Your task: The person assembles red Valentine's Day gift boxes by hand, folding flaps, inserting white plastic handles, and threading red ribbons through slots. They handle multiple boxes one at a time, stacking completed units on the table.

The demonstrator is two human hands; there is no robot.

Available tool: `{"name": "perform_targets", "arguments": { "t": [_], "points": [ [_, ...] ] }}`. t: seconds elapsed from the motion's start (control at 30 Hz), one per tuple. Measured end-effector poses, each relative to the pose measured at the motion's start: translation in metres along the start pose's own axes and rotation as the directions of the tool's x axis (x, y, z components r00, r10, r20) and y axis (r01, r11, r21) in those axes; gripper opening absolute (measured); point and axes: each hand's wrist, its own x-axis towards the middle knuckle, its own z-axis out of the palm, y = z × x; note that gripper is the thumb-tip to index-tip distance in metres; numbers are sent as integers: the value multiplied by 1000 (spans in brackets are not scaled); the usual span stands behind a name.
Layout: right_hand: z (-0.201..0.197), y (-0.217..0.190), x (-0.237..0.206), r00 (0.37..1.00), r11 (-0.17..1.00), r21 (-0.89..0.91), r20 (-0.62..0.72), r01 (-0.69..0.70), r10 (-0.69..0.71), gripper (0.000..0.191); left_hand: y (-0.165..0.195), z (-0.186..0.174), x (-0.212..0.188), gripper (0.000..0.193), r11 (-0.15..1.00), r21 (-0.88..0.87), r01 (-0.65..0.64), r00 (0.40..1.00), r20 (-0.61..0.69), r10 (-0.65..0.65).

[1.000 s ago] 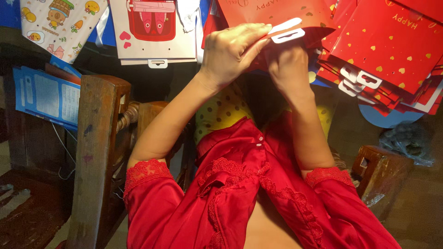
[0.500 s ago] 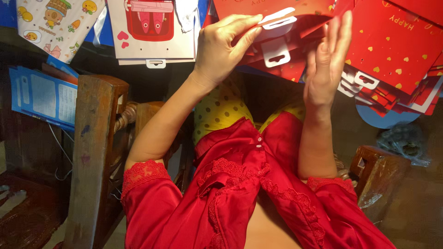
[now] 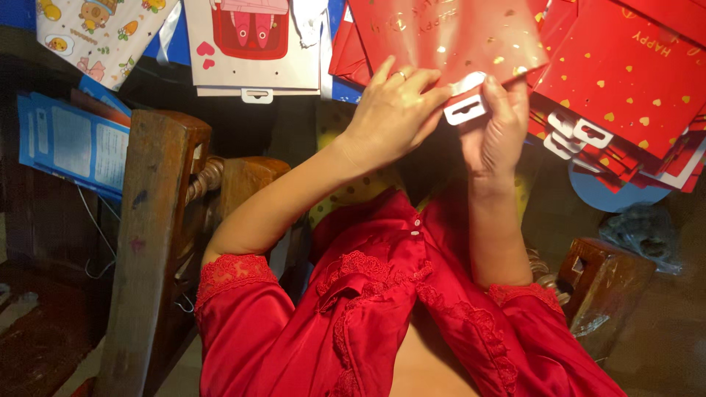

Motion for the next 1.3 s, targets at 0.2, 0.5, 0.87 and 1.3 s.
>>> {"name": "perform_targets", "arguments": {
  "t": [0.2,0.5,0.87,1.3],
  "points": [
    [22,-2,-22,997,999,49,71,-8,4,31,22,-50,-5,93,993,30,-118,990,-68,120],
    [102,47,-2,837,946,-180,529,271,-139,50,-16,-109,-23,82,984,-174,36,986,-155,-64],
    [158,132,7,593,162,-586,805,794,7,82,-169,-118,-78,20,643,-766,21,726,-431,-536],
    [106,133,0,628,138,-647,762,750,157,58,-162,-69,-52,45,830,220,513,840,-327,-433]
  ]
}}
